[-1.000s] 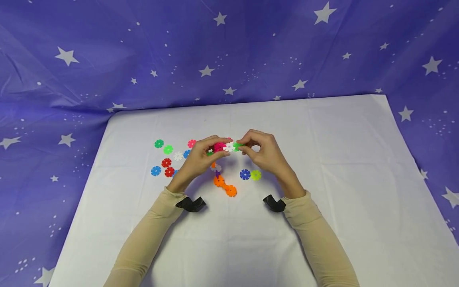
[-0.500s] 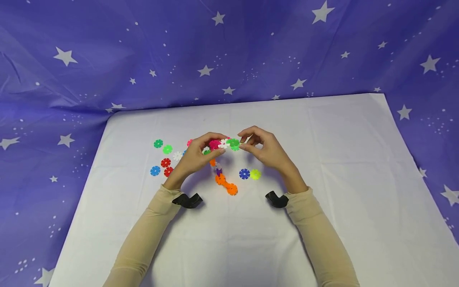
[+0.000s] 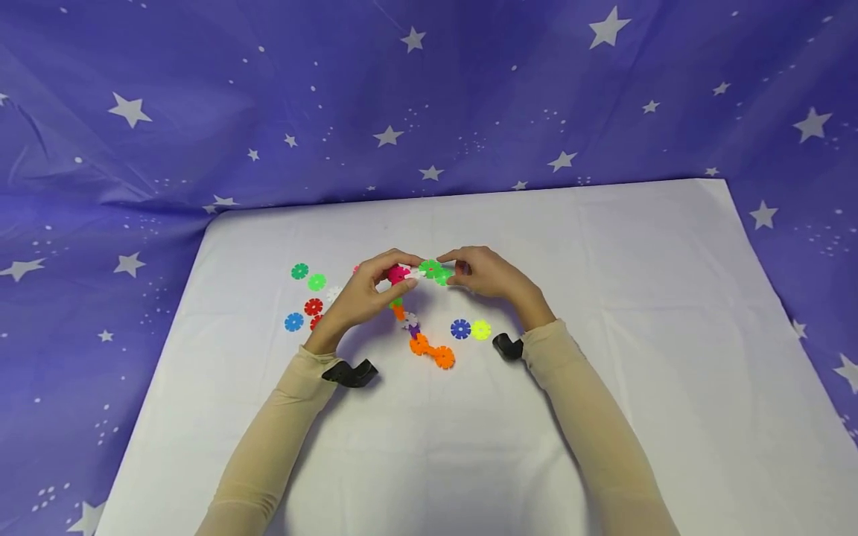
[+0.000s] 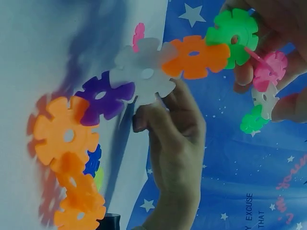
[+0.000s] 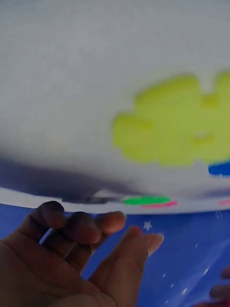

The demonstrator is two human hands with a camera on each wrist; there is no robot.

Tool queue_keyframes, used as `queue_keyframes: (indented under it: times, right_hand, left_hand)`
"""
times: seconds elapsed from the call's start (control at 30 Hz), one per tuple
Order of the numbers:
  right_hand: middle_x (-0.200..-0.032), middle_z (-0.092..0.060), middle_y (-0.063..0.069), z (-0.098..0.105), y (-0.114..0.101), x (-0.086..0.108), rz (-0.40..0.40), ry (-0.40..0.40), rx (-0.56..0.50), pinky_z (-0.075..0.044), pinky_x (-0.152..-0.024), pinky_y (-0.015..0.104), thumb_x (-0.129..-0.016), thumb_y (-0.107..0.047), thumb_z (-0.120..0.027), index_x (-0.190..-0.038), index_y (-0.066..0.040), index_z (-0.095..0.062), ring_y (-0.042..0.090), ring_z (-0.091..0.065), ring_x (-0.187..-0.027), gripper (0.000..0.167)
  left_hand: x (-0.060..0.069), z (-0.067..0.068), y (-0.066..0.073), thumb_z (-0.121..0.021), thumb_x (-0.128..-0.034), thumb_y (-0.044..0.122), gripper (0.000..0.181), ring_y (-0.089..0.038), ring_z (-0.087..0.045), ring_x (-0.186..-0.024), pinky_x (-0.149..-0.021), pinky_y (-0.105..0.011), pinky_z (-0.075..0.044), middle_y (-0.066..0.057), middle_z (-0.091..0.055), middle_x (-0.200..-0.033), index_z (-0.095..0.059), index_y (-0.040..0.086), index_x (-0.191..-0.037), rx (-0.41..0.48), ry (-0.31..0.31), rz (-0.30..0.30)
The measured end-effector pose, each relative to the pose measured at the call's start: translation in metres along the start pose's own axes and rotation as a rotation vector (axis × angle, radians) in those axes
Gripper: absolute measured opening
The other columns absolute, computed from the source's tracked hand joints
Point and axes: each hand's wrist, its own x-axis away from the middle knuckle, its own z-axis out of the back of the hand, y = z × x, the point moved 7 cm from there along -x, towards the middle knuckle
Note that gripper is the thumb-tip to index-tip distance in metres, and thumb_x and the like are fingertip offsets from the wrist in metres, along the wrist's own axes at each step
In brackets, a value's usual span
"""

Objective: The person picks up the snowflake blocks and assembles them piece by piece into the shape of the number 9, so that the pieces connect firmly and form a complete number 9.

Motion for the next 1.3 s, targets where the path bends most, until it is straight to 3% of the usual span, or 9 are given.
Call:
queue_keyframes:
  times: [0.2, 0.47, 0.6, 0.7, 0.8, 0.93, 1.0, 1.17, 1.3]
  right_hand:
    - [-0.076, -0.053, 0.006, -0.007, -0.004, -0.003, 0.007, -0.023, 0.112, -0.039, -0.068, 0.034, -0.087, -0.015, -0.075, -0.094, -0.004, -0.061, 0.02, -0.047, -0.072, 0.019]
    - [-0.082, -0.052, 0.007, -0.013, -0.003, 0.001, -0.089, -0.05, 0.154, -0.04, -0.069, 0.034, -0.087, -0.019, -0.075, -0.103, -0.006, -0.059, 0.021, -0.047, -0.074, 0.026]
    - [-0.088, -0.055, 0.007, -0.013, -0.002, 0.006, -0.112, -0.03, 0.153, -0.043, -0.072, 0.034, -0.087, -0.019, -0.075, -0.104, -0.006, -0.057, 0.021, -0.05, -0.078, 0.028]
    - [-0.084, -0.058, 0.006, -0.011, 0.0, 0.013, -0.112, 0.002, 0.138, -0.044, -0.071, 0.035, -0.088, -0.018, -0.074, -0.104, -0.007, -0.056, 0.02, -0.051, -0.074, 0.027]
    - [-0.08, -0.058, 0.005, -0.008, 0.002, 0.021, -0.095, 0.057, 0.097, -0.043, -0.068, 0.034, -0.089, -0.015, -0.072, -0.107, -0.008, -0.058, 0.02, -0.051, -0.07, 0.025]
    - [-0.081, -0.058, 0.006, 0.001, 0.003, 0.031, -0.071, 0.167, -0.015, -0.042, -0.065, 0.031, -0.091, -0.013, -0.07, -0.113, -0.008, -0.062, 0.02, -0.05, -0.069, 0.024]
    - [-0.083, -0.062, 0.008, 0.006, 0.002, 0.035, -0.064, 0.205, -0.104, -0.045, -0.064, 0.029, -0.092, -0.011, -0.068, -0.116, -0.006, -0.063, 0.022, -0.055, -0.069, 0.025]
    - [-0.092, -0.068, 0.021, 0.013, -0.006, 0.042, -0.026, 0.228, -0.352, -0.05, -0.067, 0.026, -0.094, -0.006, -0.065, -0.123, 0.0, -0.06, 0.035, -0.065, -0.075, 0.03]
    - [-0.099, -0.065, 0.027, 0.019, -0.014, 0.046, 0.051, 0.221, -0.466, -0.053, -0.073, 0.028, -0.093, -0.001, -0.064, -0.126, 0.001, -0.059, 0.039, -0.063, -0.08, 0.034]
  left_hand:
    - [0.0, -0.001, 0.004, -0.064, -0.0946, 0.018, 0.038, -0.014, -0.057, -0.093, -0.085, -0.029, -0.049, 0.001, -0.064, -0.119, -0.06, 0.014, -0.132, -0.005, -0.023, -0.041]
    - [0.002, -0.003, 0.002, -0.064, -0.0943, 0.013, 0.03, -0.017, -0.056, -0.096, -0.086, -0.031, -0.048, -0.009, -0.064, -0.111, -0.064, 0.006, -0.124, -0.005, -0.025, -0.007]
    - [0.002, -0.006, 0.002, -0.061, -0.0954, 0.009, 0.029, -0.025, -0.059, -0.097, -0.086, -0.026, -0.049, -0.013, -0.063, -0.112, -0.061, 0.002, -0.123, 0.085, -0.016, 0.026]
    - [0.0, -0.01, 0.002, -0.055, -0.0987, 0.007, 0.034, -0.036, -0.06, -0.095, -0.083, -0.03, -0.052, -0.016, -0.058, -0.111, -0.054, 0.003, -0.133, 0.19, -0.023, 0.042]
    - [-0.001, -0.016, 0.003, -0.048, -0.102, 0.007, 0.043, -0.037, -0.059, -0.1, -0.086, -0.039, -0.052, -0.015, -0.054, -0.118, -0.045, 0.009, -0.144, 0.238, -0.045, 0.039]
    - [-0.002, -0.018, 0.004, -0.047, -0.1031, 0.012, 0.046, -0.021, -0.051, -0.116, -0.1, -0.042, -0.045, -0.009, -0.049, -0.142, -0.042, 0.017, -0.148, 0.168, -0.063, 0.017]
    - [-0.002, -0.017, 0.004, -0.048, -0.1028, 0.015, 0.044, -0.017, -0.047, -0.12, -0.103, -0.038, -0.042, -0.004, -0.048, -0.146, -0.044, 0.018, -0.147, 0.132, -0.056, 0.016]
    - [-0.001, -0.012, 0.003, -0.053, -0.1014, 0.016, 0.044, -0.019, -0.05, -0.118, -0.1, -0.036, -0.046, -0.001, -0.052, -0.142, -0.047, 0.019, -0.145, 0.106, -0.039, 0.032]
    - [-0.001, -0.01, 0.004, -0.055, -0.0994, 0.008, 0.045, -0.025, -0.056, -0.114, -0.098, -0.034, -0.049, -0.007, -0.053, -0.139, -0.048, 0.011, -0.143, 0.131, -0.032, 0.026]
